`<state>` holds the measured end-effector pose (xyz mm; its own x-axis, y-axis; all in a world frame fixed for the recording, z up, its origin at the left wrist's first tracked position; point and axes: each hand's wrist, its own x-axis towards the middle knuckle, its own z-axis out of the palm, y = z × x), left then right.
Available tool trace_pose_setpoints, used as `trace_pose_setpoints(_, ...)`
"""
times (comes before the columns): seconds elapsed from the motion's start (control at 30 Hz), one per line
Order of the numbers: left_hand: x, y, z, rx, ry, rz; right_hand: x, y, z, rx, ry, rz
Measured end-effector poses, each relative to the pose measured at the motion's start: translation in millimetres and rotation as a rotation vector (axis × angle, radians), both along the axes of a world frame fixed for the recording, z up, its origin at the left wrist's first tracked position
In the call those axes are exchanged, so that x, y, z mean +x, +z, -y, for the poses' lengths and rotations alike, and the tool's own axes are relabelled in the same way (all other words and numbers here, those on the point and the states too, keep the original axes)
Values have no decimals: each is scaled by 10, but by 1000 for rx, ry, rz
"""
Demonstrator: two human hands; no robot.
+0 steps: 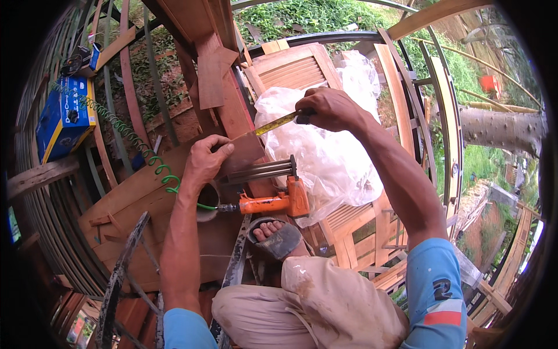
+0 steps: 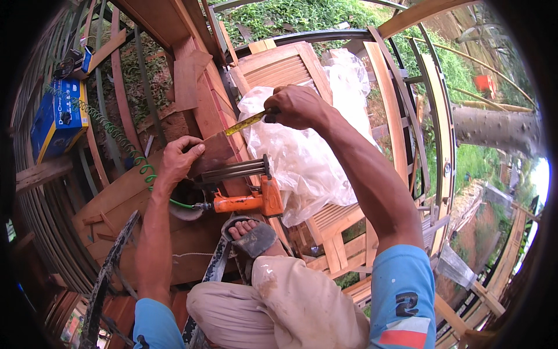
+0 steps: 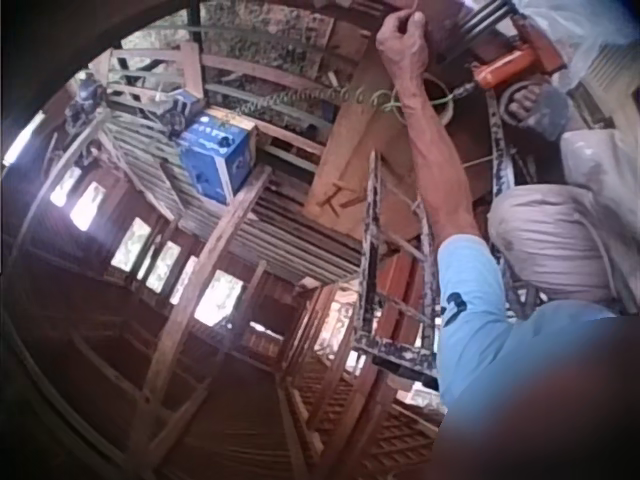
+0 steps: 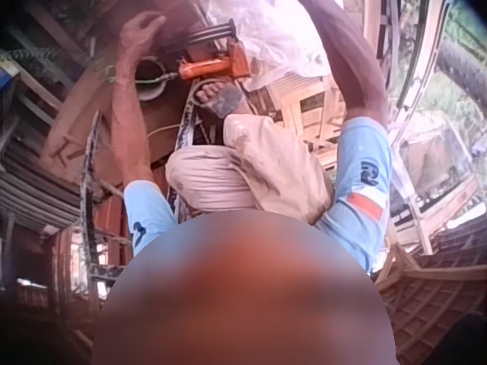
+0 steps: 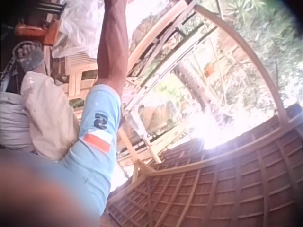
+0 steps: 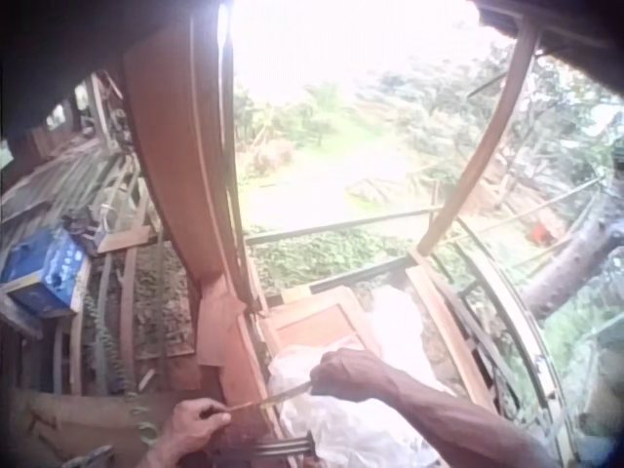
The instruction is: The person measures and marks wooden planks with a tape measure, then uses a nail gun to attach small wooden blocks to a larger wooden frame. The person repeatedly measures, positions, and fastens pieces while working on an elevated wooden structure.
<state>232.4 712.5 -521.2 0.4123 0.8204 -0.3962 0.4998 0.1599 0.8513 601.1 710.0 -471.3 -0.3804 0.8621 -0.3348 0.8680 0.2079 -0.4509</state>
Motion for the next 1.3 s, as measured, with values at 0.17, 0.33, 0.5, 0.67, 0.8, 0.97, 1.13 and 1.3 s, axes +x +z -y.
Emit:
trace_pose_setpoints(0.17, -33, 7, -10, -50, 5, 33, -2, -25, -6, -17, -2, 12)
trace_pose_setpoints(0.33, -68, -36, -35, -55, 0, 42, 5, -25, -10, -21, -3, 11)
trace_pose_setpoints(0.5, -72, -34, -39, -63, -1, 24, -3, -18, -1, -19, -4, 23)
trace_pose_setpoints(0.67, -104, -4, -45, -68, 19, 52, 5, -8, -2, -15, 5, 23)
trace_pose_setpoints(0.8, -141, 9, -78, -20, 19, -10, 9, -10, 3, -30, -11, 33)
trace_pose_setpoints(0.97, -174, -7, -72, -70, 22, 60, 11, 13, 7, -28, 2, 58)
trace_pose_setpoints(1.13, -285, -26, -76, -56, 54, 65, 31, 61, 1, -68, -11, 97)
trace_pose_setpoints(1.3, -371, -11, -88, -66, 70, 46, 57, 75, 16, -86, -39, 91)
